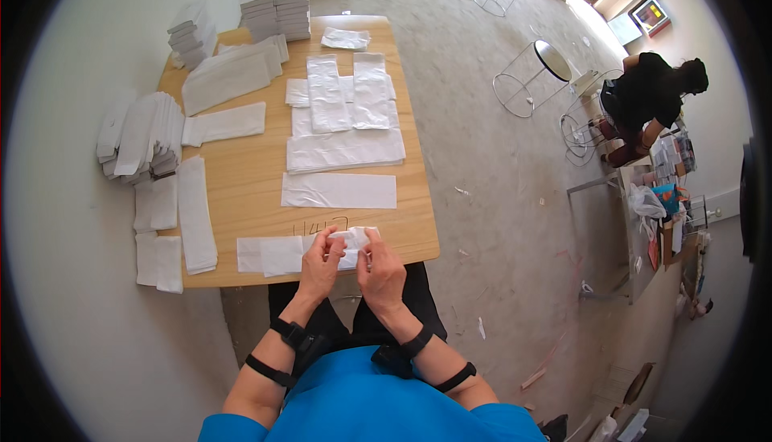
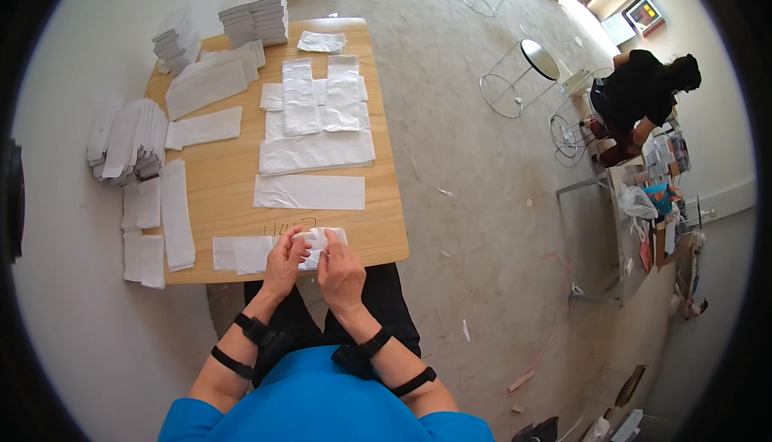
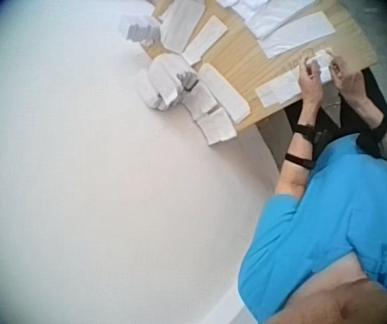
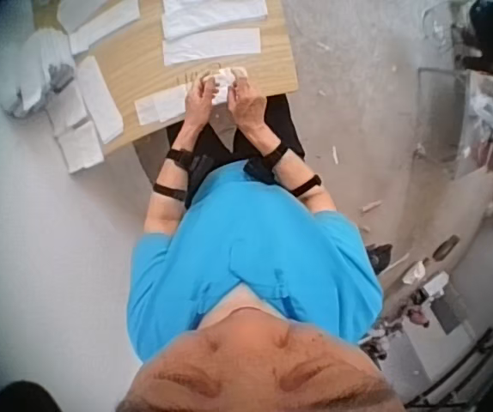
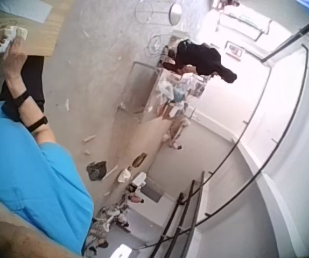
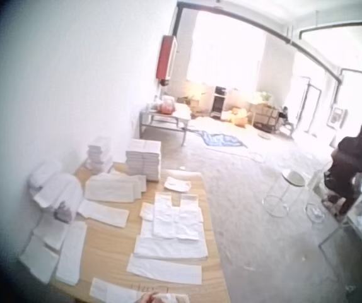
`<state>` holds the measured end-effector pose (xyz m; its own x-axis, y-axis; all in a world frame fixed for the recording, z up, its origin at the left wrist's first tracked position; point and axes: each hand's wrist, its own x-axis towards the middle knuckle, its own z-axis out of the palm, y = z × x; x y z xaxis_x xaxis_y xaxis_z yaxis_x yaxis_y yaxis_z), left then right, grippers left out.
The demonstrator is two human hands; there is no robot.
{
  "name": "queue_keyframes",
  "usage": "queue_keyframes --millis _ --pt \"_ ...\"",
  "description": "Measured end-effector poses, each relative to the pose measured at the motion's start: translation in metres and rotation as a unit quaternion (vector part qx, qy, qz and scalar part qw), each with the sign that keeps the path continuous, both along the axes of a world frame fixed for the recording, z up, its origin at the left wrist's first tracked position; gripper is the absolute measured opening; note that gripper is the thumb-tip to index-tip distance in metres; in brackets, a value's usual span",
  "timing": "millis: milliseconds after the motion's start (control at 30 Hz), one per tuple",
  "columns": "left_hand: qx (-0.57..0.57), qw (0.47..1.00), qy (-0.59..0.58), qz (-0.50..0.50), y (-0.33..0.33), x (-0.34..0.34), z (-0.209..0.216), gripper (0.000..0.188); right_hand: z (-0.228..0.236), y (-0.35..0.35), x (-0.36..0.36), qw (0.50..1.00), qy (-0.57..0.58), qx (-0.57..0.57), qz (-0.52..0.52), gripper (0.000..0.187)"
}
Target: Folding and organizing long white plastic sheets or bags on a table.
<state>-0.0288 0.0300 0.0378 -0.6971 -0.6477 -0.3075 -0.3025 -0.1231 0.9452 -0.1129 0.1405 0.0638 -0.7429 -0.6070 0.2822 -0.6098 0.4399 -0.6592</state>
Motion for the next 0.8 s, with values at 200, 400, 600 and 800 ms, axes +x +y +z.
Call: queue_keyframes --millis 200,400,600,800 --pt "0.093 0.992 0.0 0.091 -0.006 0.016 -0.016 0.045 -0.01 -0.011 0.017 0.993 -0.005 -0.057 0.107 0.041" --pt "-0.041 0.99 -0.06 0.119 -0.008 0.016 -0.027 0.045 -0.019 0.006 -0.012 0.971 -0.22 -0.01 -0.088 0.015" --pt "-0.095 0.985 -0.108 0.092 -0.011 0.013 -0.025 0.046 -0.047 0.003 -0.033 0.962 -0.243 0.029 -0.12 0.017" --pt "-0.155 0.975 -0.129 0.097 -0.015 0.016 -0.009 0.037 -0.059 0.0 -0.035 0.961 -0.238 0.054 -0.128 0.016"
